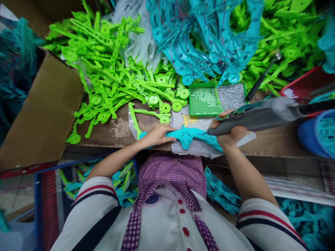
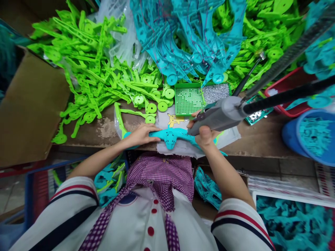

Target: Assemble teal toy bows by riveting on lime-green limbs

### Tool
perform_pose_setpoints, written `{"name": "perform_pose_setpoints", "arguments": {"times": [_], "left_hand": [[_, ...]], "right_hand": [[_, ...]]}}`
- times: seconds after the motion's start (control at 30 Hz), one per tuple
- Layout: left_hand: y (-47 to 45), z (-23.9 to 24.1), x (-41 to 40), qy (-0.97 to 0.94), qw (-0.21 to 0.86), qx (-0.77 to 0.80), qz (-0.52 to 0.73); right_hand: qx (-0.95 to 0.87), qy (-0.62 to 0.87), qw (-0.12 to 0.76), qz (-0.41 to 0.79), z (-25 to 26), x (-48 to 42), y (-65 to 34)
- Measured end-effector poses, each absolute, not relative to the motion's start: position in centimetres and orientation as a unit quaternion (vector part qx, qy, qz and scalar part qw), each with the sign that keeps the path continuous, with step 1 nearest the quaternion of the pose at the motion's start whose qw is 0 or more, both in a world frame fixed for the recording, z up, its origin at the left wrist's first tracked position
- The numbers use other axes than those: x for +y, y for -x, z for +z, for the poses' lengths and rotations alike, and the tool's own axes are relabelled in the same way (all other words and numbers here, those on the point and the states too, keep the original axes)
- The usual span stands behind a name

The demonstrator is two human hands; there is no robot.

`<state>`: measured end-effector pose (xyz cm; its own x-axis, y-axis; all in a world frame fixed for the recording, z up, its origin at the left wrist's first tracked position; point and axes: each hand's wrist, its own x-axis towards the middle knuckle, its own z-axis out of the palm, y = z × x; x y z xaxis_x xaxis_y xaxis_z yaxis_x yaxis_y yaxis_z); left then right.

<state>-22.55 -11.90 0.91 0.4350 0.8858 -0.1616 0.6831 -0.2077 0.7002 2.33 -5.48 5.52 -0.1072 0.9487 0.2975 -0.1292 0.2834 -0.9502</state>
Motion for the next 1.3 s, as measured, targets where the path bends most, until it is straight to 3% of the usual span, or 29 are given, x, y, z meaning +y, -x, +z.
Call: {"name": "perform_pose_setpoints", "arguments": {"times": [0.37,0.83,1.07,1.3], "left_hand": [[22.5,1.0,-11.9,-0.766,0.362,0.513,0.14],[22.6,1.1,-11.9,-0.765,0.359,0.518,0.134],[22.7,0.8,-11.9,-0.767,0.346,0.522,0.139],[22.4,1.3,-11.7,-0.779,0.322,0.528,0.101]], "right_hand": [[-0.585,0.374,0.532,0.486,4.4,-5.6,-2.5],[-0.557,0.375,0.625,0.399,1.9,-5.8,-3.1],[-0.533,0.454,0.658,0.276,7.3,-6.6,1.8],[-0.622,0.427,0.577,0.314,11.0,-6.6,4.2]]}}
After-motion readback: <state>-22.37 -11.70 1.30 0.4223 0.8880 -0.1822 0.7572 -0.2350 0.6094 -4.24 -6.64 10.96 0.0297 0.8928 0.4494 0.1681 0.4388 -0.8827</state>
